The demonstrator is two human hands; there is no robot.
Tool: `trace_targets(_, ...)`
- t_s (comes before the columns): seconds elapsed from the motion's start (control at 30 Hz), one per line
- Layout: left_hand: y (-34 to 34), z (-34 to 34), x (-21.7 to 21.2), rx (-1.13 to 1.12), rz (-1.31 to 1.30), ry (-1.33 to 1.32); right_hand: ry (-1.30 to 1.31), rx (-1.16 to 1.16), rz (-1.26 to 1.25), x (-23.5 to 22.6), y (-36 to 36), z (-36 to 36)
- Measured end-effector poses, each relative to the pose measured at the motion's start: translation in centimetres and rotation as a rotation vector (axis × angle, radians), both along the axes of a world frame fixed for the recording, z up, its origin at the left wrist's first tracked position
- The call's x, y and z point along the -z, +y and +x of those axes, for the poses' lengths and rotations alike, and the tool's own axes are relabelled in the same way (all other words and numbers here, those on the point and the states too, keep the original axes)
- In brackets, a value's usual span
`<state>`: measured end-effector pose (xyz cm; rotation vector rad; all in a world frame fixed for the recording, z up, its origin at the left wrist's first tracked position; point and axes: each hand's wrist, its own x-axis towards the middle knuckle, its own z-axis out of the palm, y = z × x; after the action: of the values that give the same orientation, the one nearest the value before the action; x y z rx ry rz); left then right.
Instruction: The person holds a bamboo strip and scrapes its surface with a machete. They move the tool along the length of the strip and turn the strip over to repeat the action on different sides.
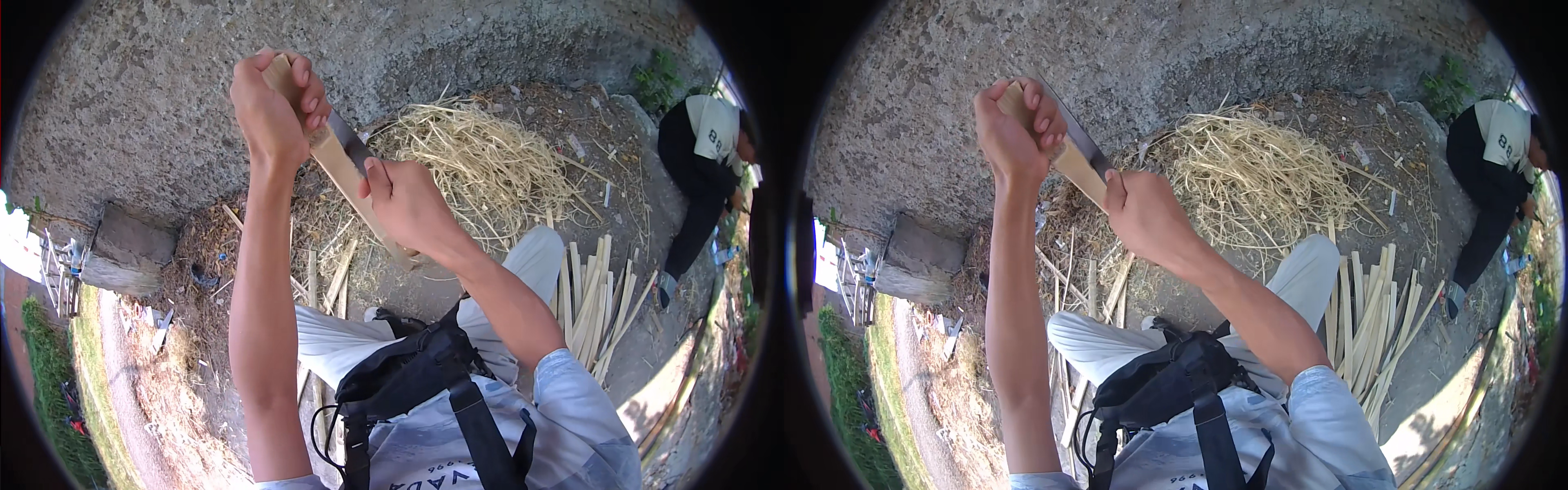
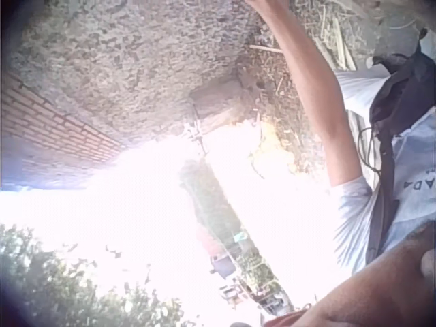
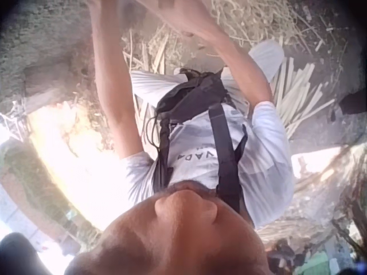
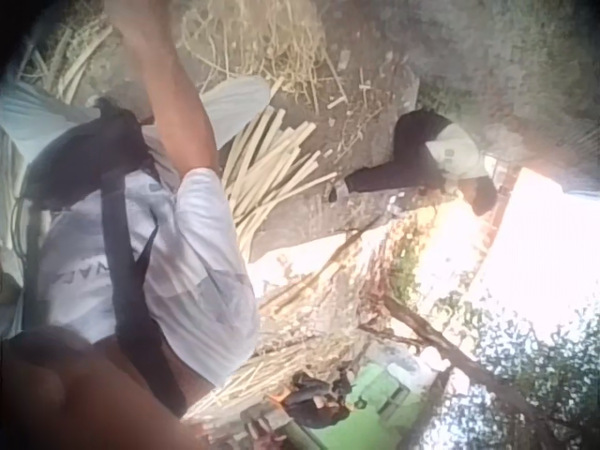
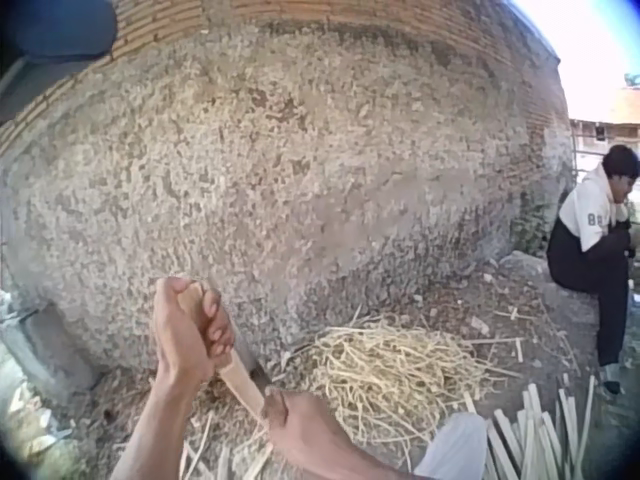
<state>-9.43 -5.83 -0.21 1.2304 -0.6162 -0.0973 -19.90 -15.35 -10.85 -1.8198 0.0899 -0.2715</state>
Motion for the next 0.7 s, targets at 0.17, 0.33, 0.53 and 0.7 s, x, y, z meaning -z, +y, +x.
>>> trace_targets(0.17, -0.3, 0.5, -0.2, 0.047, -0.011, -0.027, -0.108, 0.089, -0.084, 0.5, 0.1, 0.8)
trace_targets(0.33, -0.3, 1.0, 0.3, -0.015, -0.005, -0.050, -0.096, 0.048, -0.091, -2.4, -0.2, 0.5)
trace_targets(0.53, -1.0, 0.6, 0.2, -0.003, 0.013, -0.036, -0.049, 0.095, -0.131, -0.6, 0.1, 0.6)
trace_targets(0.7, -1.7, -0.4, -0.3, -0.028, 0.037, -0.064, -0.121, 0.114, -0.096, -3.5, -0.4, -0.2)
